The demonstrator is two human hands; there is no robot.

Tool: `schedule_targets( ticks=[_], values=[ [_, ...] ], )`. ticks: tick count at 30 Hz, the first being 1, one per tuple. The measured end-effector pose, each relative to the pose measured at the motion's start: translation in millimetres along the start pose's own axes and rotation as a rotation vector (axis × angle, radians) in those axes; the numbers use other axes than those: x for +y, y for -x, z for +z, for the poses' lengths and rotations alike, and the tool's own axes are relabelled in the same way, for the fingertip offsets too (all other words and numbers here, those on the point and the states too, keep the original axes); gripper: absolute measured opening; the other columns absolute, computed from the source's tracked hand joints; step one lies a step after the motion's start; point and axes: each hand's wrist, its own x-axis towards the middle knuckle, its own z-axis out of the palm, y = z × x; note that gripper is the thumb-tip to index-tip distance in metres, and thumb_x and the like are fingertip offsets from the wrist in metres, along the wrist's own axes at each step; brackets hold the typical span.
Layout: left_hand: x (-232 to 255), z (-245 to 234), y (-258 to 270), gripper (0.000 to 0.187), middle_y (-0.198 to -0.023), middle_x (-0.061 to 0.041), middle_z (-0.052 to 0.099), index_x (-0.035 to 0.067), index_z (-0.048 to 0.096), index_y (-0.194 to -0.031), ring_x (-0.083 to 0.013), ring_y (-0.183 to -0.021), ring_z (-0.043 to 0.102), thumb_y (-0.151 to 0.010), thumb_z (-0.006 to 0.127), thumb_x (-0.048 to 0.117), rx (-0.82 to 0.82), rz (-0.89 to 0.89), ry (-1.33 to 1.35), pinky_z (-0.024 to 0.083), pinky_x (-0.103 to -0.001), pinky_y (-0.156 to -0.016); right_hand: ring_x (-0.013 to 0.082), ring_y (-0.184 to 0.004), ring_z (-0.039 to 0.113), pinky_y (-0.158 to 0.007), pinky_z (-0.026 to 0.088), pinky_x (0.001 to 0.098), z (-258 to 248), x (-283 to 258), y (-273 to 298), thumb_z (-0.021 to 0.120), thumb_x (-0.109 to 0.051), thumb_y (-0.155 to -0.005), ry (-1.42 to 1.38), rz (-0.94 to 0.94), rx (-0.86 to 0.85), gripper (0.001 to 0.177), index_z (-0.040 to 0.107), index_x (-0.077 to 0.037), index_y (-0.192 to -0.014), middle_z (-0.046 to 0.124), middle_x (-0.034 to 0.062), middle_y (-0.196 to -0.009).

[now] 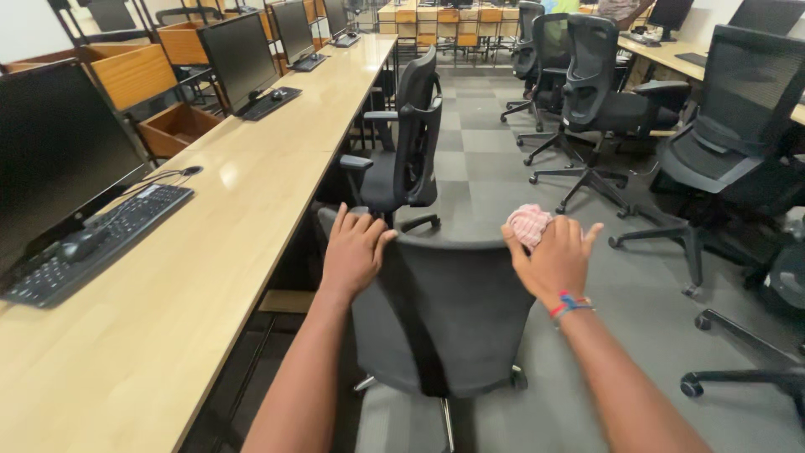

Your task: The person wipes the armrests, seat, and backrest of a black office chair using a pink cloth. They rotate the chair to access different sides and continue wiping the mesh back and metal frame.

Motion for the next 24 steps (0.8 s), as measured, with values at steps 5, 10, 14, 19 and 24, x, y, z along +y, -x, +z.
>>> schedule_targets(
  ticks=[5, 10, 14, 19, 24],
  values=[
    [21, -1, -13, 0.028, -0.088, -0.004, 0.063, 0.012, 0.071, -0.092, -0.0278, -0.093, 0.058, -0.096, 0.066, 0.039, 0.029, 0.041, 0.108, 0.040, -0.044, -0.096, 0.0397, -0.100, 0.058, -0.097, 0.044, 0.0506, 41, 46, -14, 0.073, -0.032, -0.097, -0.255, -0.008, 0.091, 0.027, 0.069, -0.005, -0.098, 0.064, 0.0162, -0.096],
    [62, 18, -29, 0.030, -0.083, -0.003, 0.061, 0.014, 0.070, -0.086, -0.0253, -0.085, 0.056, -0.090, 0.071, 0.044, 0.104, 0.005, 0.126, 0.038, -0.043, -0.084, 0.0386, -0.098, 0.060, -0.088, 0.046, 0.0493, 83, 115, -41, 0.069, -0.029, -0.097, -0.312, -0.089, 0.090, 0.022, 0.073, -0.007, -0.099, 0.065, 0.0169, -0.097],
    [87, 21, -30, 0.030, -0.083, -0.001, 0.061, 0.014, 0.069, -0.084, -0.0242, -0.085, 0.056, -0.092, 0.070, 0.043, 0.127, -0.045, 0.127, 0.038, -0.042, -0.084, 0.0390, -0.095, 0.060, -0.087, 0.046, 0.0496, 105, 150, -49, 0.075, -0.037, -0.103, -0.332, 0.024, 0.026, 0.040, 0.063, -0.001, -0.094, 0.062, 0.0193, -0.092],
    [82, 3, -26, 0.033, -0.084, -0.003, 0.061, 0.012, 0.067, -0.086, -0.0259, -0.089, 0.057, -0.093, 0.071, 0.043, 0.117, -0.063, 0.144, 0.040, -0.042, -0.090, 0.0353, -0.097, 0.057, -0.088, 0.044, 0.0459, 101, 148, -27, 0.074, -0.034, -0.109, -0.354, -0.044, 0.074, 0.029, 0.072, -0.006, -0.101, 0.063, 0.0165, -0.098],
    [82, -4, -21, 0.037, -0.086, -0.003, 0.063, 0.010, 0.069, -0.087, -0.0260, -0.091, 0.058, -0.092, 0.070, 0.047, 0.115, -0.099, 0.174, 0.041, -0.041, -0.094, 0.0300, -0.101, 0.057, -0.096, 0.043, 0.0409, 111, 155, -13, 0.071, -0.035, -0.113, -0.245, -0.102, 0.088, 0.028, 0.069, -0.009, -0.102, 0.063, 0.0103, -0.100]
  ],
)
